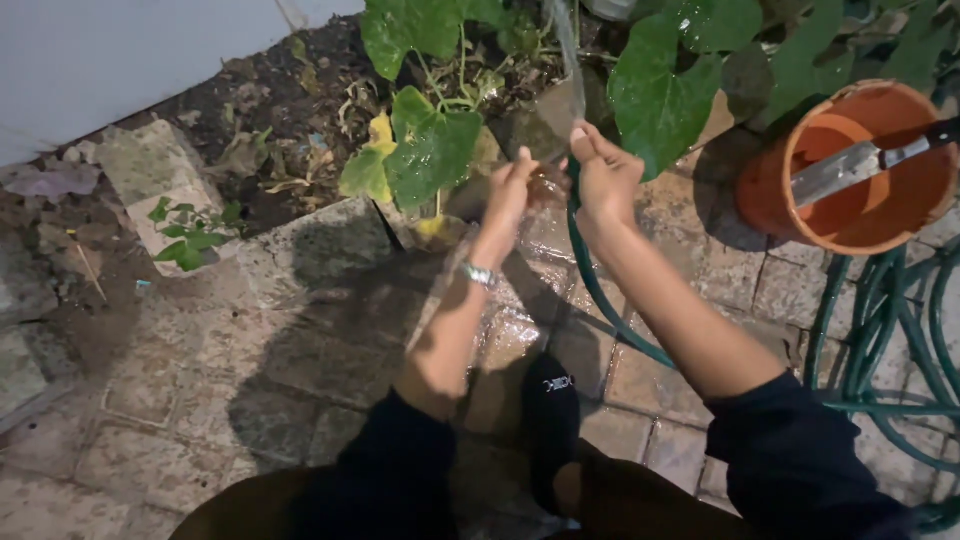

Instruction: Cleaning and rinsing a bucket with a garden hose outdoors at night.

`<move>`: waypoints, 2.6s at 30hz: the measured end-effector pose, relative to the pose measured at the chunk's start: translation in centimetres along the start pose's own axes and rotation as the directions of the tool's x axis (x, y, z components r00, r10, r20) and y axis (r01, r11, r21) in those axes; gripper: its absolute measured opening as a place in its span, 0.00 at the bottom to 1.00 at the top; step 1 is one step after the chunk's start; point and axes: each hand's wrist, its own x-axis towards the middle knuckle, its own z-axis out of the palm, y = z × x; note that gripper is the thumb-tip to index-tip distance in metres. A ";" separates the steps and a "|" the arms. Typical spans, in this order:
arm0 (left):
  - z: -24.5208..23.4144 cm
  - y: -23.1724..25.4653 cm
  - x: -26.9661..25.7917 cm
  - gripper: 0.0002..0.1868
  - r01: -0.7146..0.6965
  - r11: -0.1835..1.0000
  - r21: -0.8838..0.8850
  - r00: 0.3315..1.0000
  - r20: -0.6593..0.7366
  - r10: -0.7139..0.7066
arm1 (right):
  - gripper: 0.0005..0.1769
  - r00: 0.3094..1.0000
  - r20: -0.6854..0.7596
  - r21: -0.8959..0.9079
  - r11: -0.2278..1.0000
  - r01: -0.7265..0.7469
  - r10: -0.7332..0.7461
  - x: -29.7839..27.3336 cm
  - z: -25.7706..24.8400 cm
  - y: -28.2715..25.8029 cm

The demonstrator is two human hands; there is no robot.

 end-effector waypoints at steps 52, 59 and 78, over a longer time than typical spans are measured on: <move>-10.6 4.6 -10.9 0.30 -0.317 0.753 0.577 0.679 -0.416 0.605 | 0.22 0.533 0.846 -0.298 0.856 0.423 0.031 -4.1 16.1 9.2; -14.3 9.3 -12.7 0.21 -0.349 0.506 0.789 0.695 -0.145 0.705 | 0.28 0.526 0.830 -0.443 0.796 0.413 0.188 -2.5 15.9 9.2; -34.7 12.4 -0.2 0.18 -0.576 0.099 0.811 0.796 0.530 0.292 | 0.19 0.480 0.805 -0.487 0.850 0.200 0.348 -12.6 20.5 1.7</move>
